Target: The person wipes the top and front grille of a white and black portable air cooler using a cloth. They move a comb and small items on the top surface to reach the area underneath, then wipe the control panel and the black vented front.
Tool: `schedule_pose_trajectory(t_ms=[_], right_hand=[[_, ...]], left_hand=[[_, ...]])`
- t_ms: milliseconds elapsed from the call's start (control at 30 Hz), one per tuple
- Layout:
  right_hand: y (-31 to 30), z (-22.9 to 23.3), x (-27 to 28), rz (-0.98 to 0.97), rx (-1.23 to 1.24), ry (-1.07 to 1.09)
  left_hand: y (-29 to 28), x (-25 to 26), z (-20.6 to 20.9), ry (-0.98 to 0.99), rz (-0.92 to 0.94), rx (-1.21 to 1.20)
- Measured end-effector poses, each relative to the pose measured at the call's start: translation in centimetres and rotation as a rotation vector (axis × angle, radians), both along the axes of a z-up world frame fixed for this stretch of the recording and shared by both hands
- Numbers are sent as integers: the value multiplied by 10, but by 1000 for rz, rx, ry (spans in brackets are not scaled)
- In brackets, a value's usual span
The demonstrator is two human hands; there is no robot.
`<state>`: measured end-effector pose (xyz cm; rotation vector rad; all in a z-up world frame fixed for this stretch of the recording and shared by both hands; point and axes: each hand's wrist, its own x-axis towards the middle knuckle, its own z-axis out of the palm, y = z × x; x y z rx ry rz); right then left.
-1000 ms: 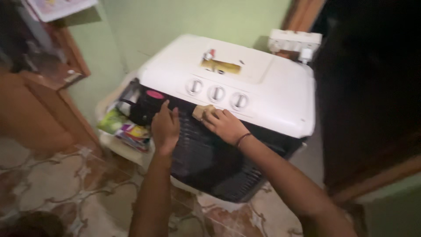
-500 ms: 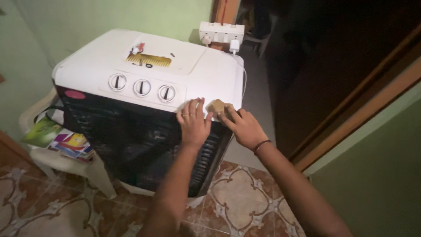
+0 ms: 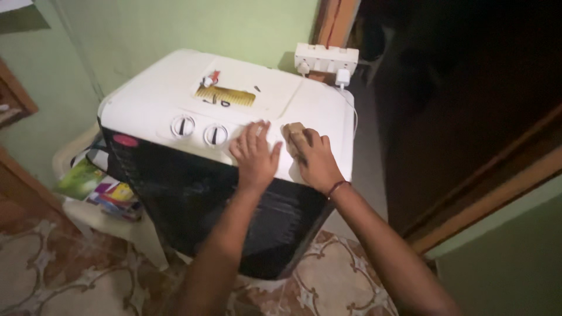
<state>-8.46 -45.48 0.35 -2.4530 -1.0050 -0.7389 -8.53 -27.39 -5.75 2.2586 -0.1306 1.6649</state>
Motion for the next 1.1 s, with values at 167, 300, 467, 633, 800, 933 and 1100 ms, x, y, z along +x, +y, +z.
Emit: schedule_pose_trajectory(t_ms=[167,300,467,633,800,933,1100], right_hand=[[39,21,41,-8,-24,92],[59,38,75,10,-92,153],[80,46,145,0,-224,-107],[93,38,227,-357,-259,108],[117,25,269,-486,-231,43],[111,10,274,-372,-269,-150],[68,5,284,-660,-91,35]], left_hand=[[59,52,57,-29,85,-115],[83,88,73,90,80,-152],[83,111,61,281,-10,61],[79,104,60,361,-87,164],[80,99,66,386,-121,130],[80,99,61,385,-126,127],[81,98,63,426,-132,154]])
